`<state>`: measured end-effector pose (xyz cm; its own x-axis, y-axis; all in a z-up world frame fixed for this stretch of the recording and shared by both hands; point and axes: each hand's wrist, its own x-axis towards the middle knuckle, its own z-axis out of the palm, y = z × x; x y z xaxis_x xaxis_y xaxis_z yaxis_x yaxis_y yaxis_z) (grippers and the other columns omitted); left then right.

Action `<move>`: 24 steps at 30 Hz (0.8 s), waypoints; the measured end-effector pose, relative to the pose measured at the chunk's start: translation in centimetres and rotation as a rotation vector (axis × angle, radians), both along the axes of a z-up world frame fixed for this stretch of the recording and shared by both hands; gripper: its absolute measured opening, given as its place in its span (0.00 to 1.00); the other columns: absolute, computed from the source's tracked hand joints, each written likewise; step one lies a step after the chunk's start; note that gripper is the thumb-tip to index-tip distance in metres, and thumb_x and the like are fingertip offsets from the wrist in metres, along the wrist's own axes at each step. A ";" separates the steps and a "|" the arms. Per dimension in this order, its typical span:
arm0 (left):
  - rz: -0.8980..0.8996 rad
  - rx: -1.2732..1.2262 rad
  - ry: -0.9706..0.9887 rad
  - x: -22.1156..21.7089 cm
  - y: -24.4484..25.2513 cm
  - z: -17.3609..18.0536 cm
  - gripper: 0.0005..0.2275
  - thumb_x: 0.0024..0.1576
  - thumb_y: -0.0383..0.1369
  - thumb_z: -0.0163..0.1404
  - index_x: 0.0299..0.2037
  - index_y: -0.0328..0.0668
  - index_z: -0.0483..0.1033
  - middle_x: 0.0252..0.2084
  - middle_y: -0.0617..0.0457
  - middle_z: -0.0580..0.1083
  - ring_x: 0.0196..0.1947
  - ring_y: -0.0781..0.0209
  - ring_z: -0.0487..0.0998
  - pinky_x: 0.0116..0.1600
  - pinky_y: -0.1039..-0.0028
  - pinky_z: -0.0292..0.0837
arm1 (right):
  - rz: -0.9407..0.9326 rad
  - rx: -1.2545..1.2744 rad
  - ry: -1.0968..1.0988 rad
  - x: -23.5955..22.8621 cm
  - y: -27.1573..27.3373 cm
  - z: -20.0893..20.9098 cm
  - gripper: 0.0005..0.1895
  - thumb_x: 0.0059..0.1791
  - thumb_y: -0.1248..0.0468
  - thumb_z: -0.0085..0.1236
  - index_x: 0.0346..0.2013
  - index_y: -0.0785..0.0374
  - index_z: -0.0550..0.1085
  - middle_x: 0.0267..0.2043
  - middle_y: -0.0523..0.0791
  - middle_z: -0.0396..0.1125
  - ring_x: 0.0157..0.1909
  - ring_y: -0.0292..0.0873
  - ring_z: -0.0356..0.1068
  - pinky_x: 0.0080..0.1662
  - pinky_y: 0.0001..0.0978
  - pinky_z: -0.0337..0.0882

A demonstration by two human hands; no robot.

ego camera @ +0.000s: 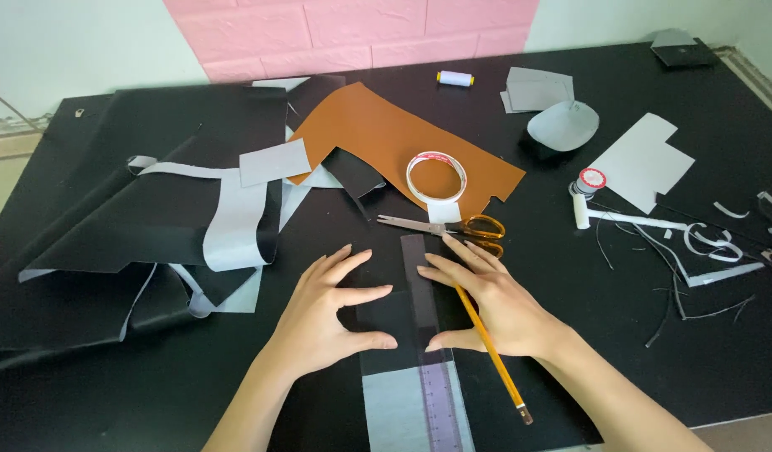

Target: Measuring leather pieces with a ruler, marking them with a pencil, and cutting them with scissors on a workshop table.

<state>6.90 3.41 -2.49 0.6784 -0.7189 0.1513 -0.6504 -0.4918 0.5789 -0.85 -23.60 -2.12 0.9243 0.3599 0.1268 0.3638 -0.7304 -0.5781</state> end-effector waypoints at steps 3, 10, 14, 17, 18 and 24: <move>-0.003 0.006 0.004 0.1 0.0 0.0 0.27 0.42 0.52 0.69 0.52 0.59 0.85 0.72 0.47 0.64 0.74 0.44 0.55 0.71 0.41 0.47 | -0.005 0.017 0.019 0.1 0.0 0.0 0.54 0.38 0.40 0.71 0.71 0.62 0.60 0.77 0.54 0.50 0.80 0.58 0.36 0.70 0.62 0.40; 0.002 0.031 0.042 0.2 0.0 0.1 0.27 0.43 0.53 0.68 0.53 0.61 0.84 0.72 0.49 0.63 0.75 0.45 0.54 0.71 0.41 0.46 | 0.007 0.033 0.027 0.2 -0.2 -0.1 0.53 0.37 0.40 0.72 0.69 0.61 0.63 0.76 0.51 0.53 0.80 0.57 0.37 0.71 0.61 0.39; 0.006 0.031 0.034 0.2 0.0 0.0 0.27 0.42 0.53 0.68 0.53 0.61 0.85 0.72 0.49 0.63 0.75 0.45 0.55 0.70 0.41 0.46 | 0.009 0.031 0.029 0.3 -0.2 -0.2 0.53 0.37 0.40 0.72 0.69 0.61 0.63 0.76 0.50 0.54 0.80 0.56 0.38 0.71 0.61 0.39; 0.005 0.039 0.046 0.2 0.0 0.0 0.26 0.43 0.52 0.68 0.53 0.61 0.84 0.73 0.50 0.63 0.75 0.46 0.54 0.70 0.40 0.46 | 0.010 0.030 0.020 0.2 -0.3 -0.1 0.54 0.37 0.40 0.73 0.70 0.61 0.62 0.76 0.52 0.53 0.80 0.57 0.39 0.71 0.60 0.39; 0.005 0.039 0.047 0.2 0.0 0.1 0.26 0.43 0.52 0.68 0.53 0.61 0.84 0.73 0.50 0.63 0.75 0.46 0.54 0.70 0.40 0.46 | 0.011 0.030 0.021 0.3 -0.3 0.0 0.54 0.37 0.40 0.73 0.70 0.61 0.62 0.76 0.52 0.53 0.80 0.57 0.39 0.71 0.60 0.39; 0.001 0.026 0.037 0.2 0.0 0.1 0.26 0.43 0.52 0.68 0.53 0.60 0.85 0.72 0.49 0.63 0.75 0.45 0.54 0.70 0.41 0.46 | 0.006 0.046 0.054 0.3 -0.2 0.2 0.54 0.37 0.41 0.74 0.70 0.61 0.62 0.77 0.51 0.52 0.80 0.56 0.37 0.71 0.60 0.38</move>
